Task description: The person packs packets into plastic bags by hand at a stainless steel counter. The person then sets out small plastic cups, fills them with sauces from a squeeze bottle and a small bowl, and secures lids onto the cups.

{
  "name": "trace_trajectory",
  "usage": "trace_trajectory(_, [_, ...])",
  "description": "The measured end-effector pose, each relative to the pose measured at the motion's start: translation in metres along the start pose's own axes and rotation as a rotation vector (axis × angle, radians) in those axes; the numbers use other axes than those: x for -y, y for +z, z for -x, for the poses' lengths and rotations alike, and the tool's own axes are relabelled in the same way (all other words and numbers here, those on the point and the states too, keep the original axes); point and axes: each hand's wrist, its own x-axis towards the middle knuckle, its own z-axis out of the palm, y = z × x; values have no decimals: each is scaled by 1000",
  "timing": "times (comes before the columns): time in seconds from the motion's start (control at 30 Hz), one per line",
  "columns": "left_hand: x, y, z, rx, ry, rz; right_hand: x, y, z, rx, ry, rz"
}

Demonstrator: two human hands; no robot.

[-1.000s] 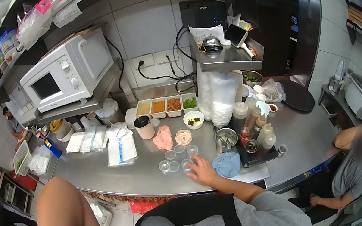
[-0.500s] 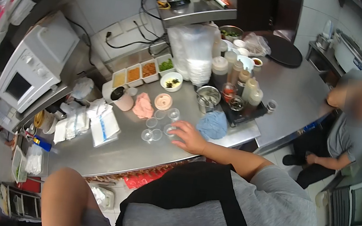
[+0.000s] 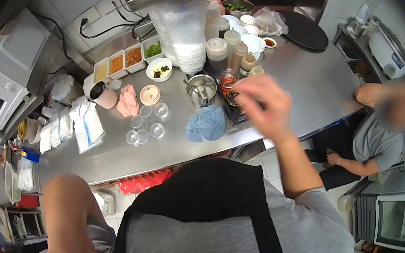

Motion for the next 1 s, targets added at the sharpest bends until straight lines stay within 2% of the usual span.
trace_trajectory(0.07, [-11, 38, 24, -99, -153, 291, -29, -31, -5, -126, 74, 104])
trace_trajectory(0.1, [-17, 44, 36, -74, -189, 238, -46, -44, -6, -197, 118, 136])
trace_trajectory(0.17, [-27, 44, 60, -21, -258, 125, -69, -67, -9, -169, 321, 139])
trace_trajectory(0.2, [-33, 40, 72, 28, -343, 223, -88, -72, -9, -133, 423, 97])
trace_trajectory(0.27, [-46, 42, 95, 26, -490, 146, -137, -74, -9, -49, 622, 15])
trace_trajectory(0.3, [-55, 38, 105, 28, -562, 100, -164, -70, -9, 57, 647, -28])
trace_trajectory(0.37, [-79, 3, 126, 273, -754, 25, -219, -53, -15, 282, 679, -120])
trace_trajectory(0.43, [-114, -28, 138, 615, -1090, -164, -272, -29, -19, 449, 745, -346])
trace_trajectory(0.47, [-134, -37, 150, 678, -1221, -177, -289, -15, -21, 549, 777, -464])
trace_trajectory(0.5, [-153, -36, 159, 738, -1316, -304, -293, -4, -27, 613, 813, -472])
trace_trajectory(0.57, [-198, -54, 173, 1006, -1576, -495, -290, 7, -42, 735, 876, -470])
trace_trajectory(0.63, [-243, -67, 180, 1160, -1895, -535, -305, 15, -52, 874, 851, -456])
trace_trajectory(0.7, [-278, -76, 183, 1252, -2106, -502, -308, 28, -59, 985, 782, -466])
trace_trajectory(0.77, [-299, -76, 189, 1283, -2205, -486, -306, 33, -64, 1063, 676, -497])
trace_trajectory(0.8, [-308, -74, 194, 1294, -2257, -457, -315, 40, -57, 998, 503, -420])
trace_trajectory(0.9, [-316, -66, 216, 1430, -2167, -571, -319, 45, -49, 894, 451, -287])
trace_trajectory(1.0, [-316, -63, 235, 1499, -2021, -592, -301, 17, -58, 720, 516, -225])
